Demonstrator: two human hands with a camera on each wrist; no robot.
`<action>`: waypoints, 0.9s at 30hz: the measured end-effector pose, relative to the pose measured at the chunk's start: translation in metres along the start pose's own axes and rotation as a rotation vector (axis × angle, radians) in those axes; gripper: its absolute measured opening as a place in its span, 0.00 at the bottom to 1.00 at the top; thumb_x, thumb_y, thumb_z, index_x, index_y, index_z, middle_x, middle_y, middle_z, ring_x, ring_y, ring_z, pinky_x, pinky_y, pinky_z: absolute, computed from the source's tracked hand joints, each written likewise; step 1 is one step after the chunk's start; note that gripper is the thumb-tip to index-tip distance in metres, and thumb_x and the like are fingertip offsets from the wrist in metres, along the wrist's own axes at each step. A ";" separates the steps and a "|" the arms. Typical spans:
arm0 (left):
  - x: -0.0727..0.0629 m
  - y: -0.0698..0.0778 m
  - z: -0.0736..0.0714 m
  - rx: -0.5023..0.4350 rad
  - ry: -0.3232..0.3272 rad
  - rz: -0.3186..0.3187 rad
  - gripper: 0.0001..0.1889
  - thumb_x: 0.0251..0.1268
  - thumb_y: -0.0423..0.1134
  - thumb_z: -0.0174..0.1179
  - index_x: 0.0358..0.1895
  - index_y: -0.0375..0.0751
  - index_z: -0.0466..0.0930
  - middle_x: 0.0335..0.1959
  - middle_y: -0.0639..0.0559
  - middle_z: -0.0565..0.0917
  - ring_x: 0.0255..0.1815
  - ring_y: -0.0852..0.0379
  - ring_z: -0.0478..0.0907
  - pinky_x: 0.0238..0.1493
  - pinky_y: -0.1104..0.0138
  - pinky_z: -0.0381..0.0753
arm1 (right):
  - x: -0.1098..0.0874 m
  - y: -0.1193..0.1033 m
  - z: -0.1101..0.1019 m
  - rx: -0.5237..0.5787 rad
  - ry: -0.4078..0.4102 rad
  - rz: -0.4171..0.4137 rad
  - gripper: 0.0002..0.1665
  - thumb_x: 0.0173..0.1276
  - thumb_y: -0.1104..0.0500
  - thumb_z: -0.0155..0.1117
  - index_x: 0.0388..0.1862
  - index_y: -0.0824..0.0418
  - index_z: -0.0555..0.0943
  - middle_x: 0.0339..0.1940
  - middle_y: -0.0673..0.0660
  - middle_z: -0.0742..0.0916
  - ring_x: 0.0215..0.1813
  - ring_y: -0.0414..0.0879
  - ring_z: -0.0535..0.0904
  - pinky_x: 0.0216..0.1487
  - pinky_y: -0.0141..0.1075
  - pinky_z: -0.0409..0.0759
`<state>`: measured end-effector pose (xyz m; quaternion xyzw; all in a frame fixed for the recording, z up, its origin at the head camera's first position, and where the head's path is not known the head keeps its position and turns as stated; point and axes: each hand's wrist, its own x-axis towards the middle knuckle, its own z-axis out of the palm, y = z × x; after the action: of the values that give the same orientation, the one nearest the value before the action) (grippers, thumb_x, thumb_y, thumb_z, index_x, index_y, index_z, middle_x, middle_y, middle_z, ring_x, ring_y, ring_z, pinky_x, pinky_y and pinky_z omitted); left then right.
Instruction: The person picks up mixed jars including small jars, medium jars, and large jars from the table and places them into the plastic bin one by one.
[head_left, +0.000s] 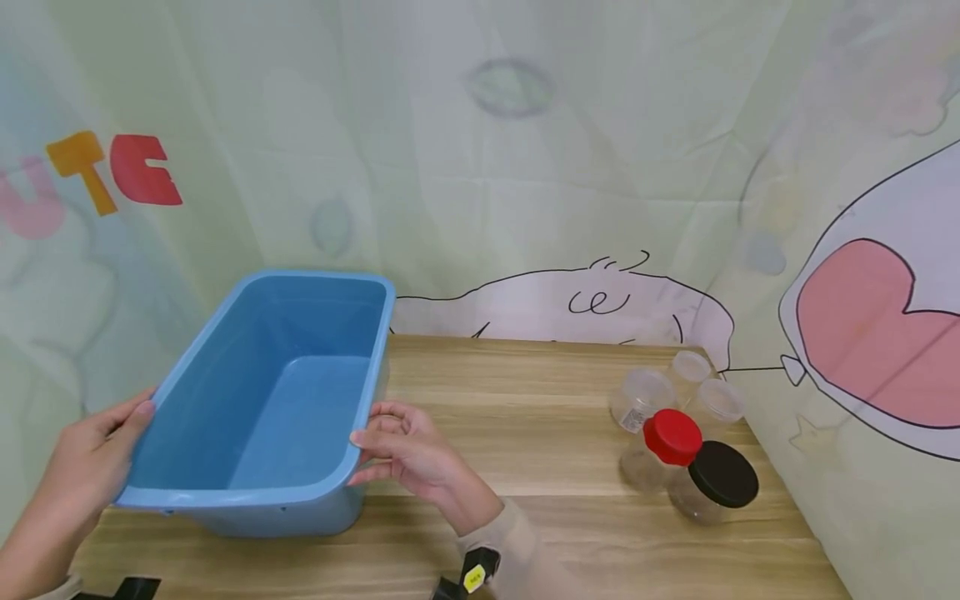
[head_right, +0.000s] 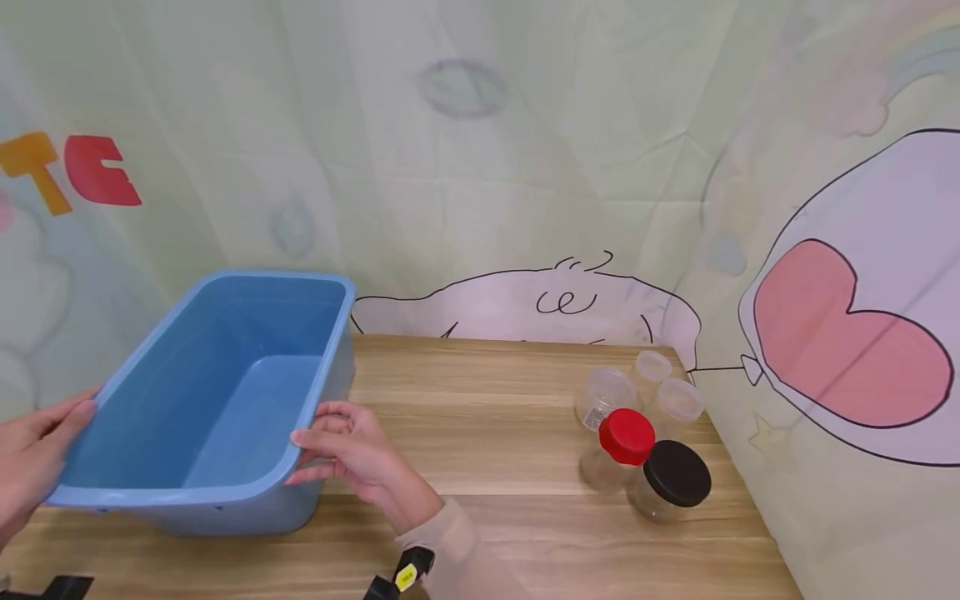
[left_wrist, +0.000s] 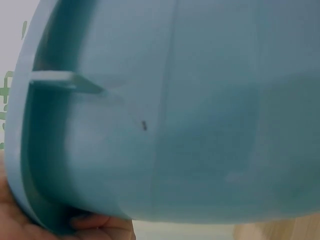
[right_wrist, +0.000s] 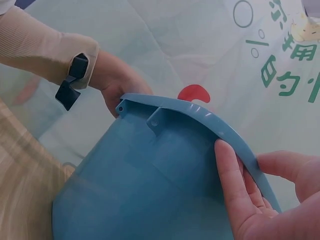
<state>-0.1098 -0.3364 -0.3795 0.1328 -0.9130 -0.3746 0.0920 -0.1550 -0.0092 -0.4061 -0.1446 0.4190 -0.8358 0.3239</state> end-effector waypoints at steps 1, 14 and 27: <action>0.000 0.000 0.000 0.000 0.001 0.002 0.28 0.84 0.45 0.36 0.71 0.21 0.58 0.63 0.14 0.62 0.56 0.18 0.69 0.22 0.77 0.70 | 0.000 0.000 0.000 0.000 0.000 -0.001 0.15 0.70 0.75 0.54 0.52 0.64 0.74 0.35 0.54 0.85 0.31 0.44 0.84 0.34 0.39 0.86; -0.003 -0.002 0.004 -0.006 0.021 0.035 0.28 0.83 0.44 0.38 0.69 0.20 0.61 0.60 0.14 0.65 0.51 0.22 0.73 0.22 0.81 0.68 | -0.004 0.001 -0.003 -0.001 0.012 -0.007 0.16 0.68 0.75 0.55 0.52 0.64 0.75 0.35 0.55 0.85 0.31 0.45 0.84 0.33 0.38 0.86; -0.005 0.005 0.004 -0.044 -0.019 0.054 0.28 0.83 0.45 0.39 0.70 0.21 0.62 0.62 0.15 0.64 0.41 0.63 0.79 0.26 0.83 0.67 | -0.010 -0.002 -0.006 0.008 0.029 -0.007 0.16 0.68 0.76 0.55 0.51 0.62 0.75 0.35 0.54 0.86 0.32 0.44 0.85 0.34 0.39 0.86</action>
<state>-0.1065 -0.3287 -0.3788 0.1025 -0.9086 -0.3932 0.0964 -0.1520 0.0019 -0.4077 -0.1326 0.4196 -0.8406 0.3157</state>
